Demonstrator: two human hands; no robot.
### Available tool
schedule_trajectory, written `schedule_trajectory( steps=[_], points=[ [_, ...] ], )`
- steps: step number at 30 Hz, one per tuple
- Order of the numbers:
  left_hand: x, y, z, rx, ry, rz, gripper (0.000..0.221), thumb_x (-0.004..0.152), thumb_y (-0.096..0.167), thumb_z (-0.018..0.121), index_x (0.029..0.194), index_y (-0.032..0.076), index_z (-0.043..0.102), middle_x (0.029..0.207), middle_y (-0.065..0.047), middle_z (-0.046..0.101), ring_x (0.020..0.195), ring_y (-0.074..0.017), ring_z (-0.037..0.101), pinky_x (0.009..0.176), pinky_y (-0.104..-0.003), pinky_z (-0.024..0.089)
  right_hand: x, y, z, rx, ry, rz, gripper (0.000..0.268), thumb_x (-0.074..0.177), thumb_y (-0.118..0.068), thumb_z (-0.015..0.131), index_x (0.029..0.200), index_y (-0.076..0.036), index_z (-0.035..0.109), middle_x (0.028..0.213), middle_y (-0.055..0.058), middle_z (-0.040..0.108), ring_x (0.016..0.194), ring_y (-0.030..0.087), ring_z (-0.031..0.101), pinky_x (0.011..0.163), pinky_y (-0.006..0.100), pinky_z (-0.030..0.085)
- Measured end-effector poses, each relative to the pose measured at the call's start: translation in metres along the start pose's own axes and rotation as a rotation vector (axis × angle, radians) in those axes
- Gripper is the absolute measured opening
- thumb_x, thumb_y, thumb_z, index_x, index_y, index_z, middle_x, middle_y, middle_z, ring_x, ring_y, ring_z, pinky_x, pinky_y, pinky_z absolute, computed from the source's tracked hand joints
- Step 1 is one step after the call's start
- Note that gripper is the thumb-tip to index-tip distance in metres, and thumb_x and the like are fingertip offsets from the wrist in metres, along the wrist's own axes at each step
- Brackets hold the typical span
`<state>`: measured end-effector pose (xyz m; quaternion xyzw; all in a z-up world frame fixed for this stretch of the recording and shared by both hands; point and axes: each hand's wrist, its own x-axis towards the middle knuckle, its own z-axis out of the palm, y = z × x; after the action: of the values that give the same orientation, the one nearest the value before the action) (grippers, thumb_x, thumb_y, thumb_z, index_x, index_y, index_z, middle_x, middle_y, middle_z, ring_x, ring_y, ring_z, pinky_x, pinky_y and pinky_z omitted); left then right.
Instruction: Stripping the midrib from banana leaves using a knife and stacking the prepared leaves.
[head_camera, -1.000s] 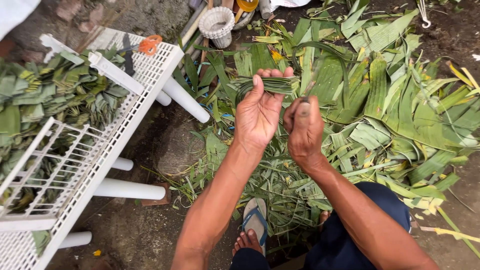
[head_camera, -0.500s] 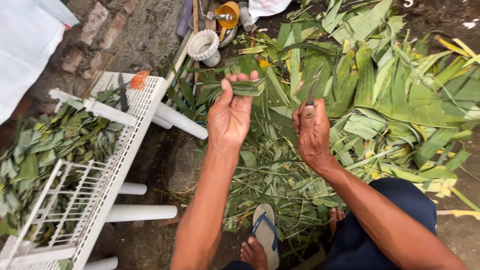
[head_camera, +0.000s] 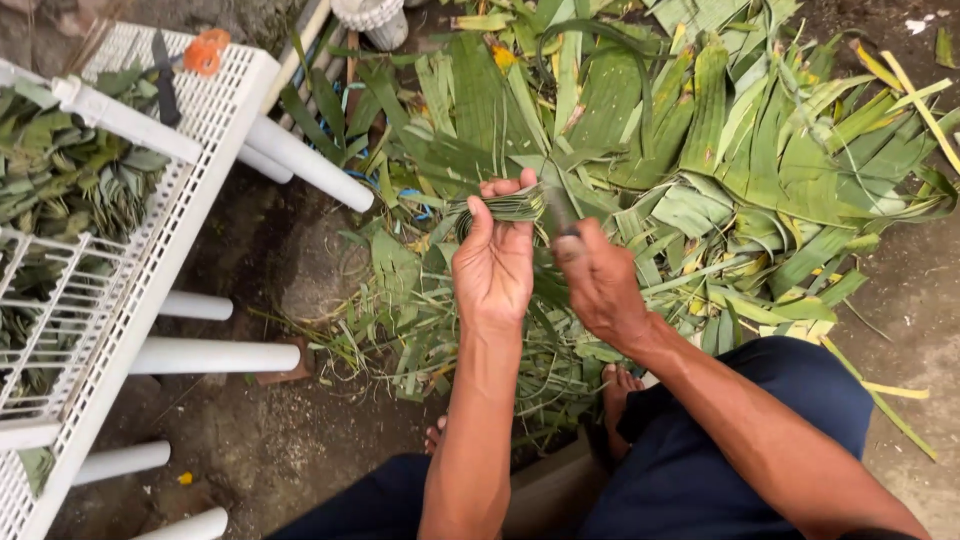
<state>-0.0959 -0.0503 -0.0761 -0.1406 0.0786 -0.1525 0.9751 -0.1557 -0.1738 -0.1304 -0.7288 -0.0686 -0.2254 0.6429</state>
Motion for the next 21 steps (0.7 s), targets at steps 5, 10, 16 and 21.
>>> schedule_trajectory(
  steps=[5,10,16,21],
  points=[
    [0.004,-0.001,-0.026,0.050,-0.020,0.016,0.021,0.100,0.000,0.059,0.120,-0.003,0.051,0.104,-0.012,0.059,0.115,-0.0289,0.063,0.123,-0.059,0.040,-0.003,-0.008,-0.018,-0.076,-0.011,-0.039,0.034,0.111,-0.032,0.046,0.100,-0.003,0.062,0.064,0.013,0.060,0.050,0.022,0.055,0.053,0.037,0.051],
    [-0.001,-0.016,-0.044,0.214,-0.036,0.030,0.020,0.101,0.003,0.061,0.119,-0.004,0.054,0.106,-0.010,0.057,0.114,-0.0256,0.062,0.126,-0.056,0.038,0.000,-0.030,-0.021,-0.020,0.063,0.151,0.024,0.111,-0.025,0.052,0.099,-0.006,0.060,0.062,0.008,0.050,0.053,0.013,0.042,0.051,0.035,0.038],
    [-0.016,-0.002,-0.054,0.406,-0.141,-0.044,0.027,0.103,0.006,0.060,0.127,-0.001,0.049,0.106,-0.008,0.051,0.113,-0.0249,0.058,0.124,-0.059,0.036,0.012,-0.049,-0.037,0.362,0.012,0.492,0.053,0.110,-0.051,0.039,0.104,-0.005,0.064,0.063,0.011,0.058,0.037,0.008,0.039,0.035,0.021,0.034],
    [-0.024,0.015,-0.068,0.507,-0.206,-0.086,0.034,0.103,0.008,0.060,0.132,0.002,0.044,0.104,-0.008,0.049,0.111,-0.0249,0.058,0.120,-0.061,0.039,-0.007,-0.054,-0.029,0.460,-0.050,0.585,0.049,0.109,-0.046,0.048,0.093,-0.004,0.067,0.066,0.019,0.066,0.035,0.005,0.032,0.029,0.019,0.030]
  ],
)
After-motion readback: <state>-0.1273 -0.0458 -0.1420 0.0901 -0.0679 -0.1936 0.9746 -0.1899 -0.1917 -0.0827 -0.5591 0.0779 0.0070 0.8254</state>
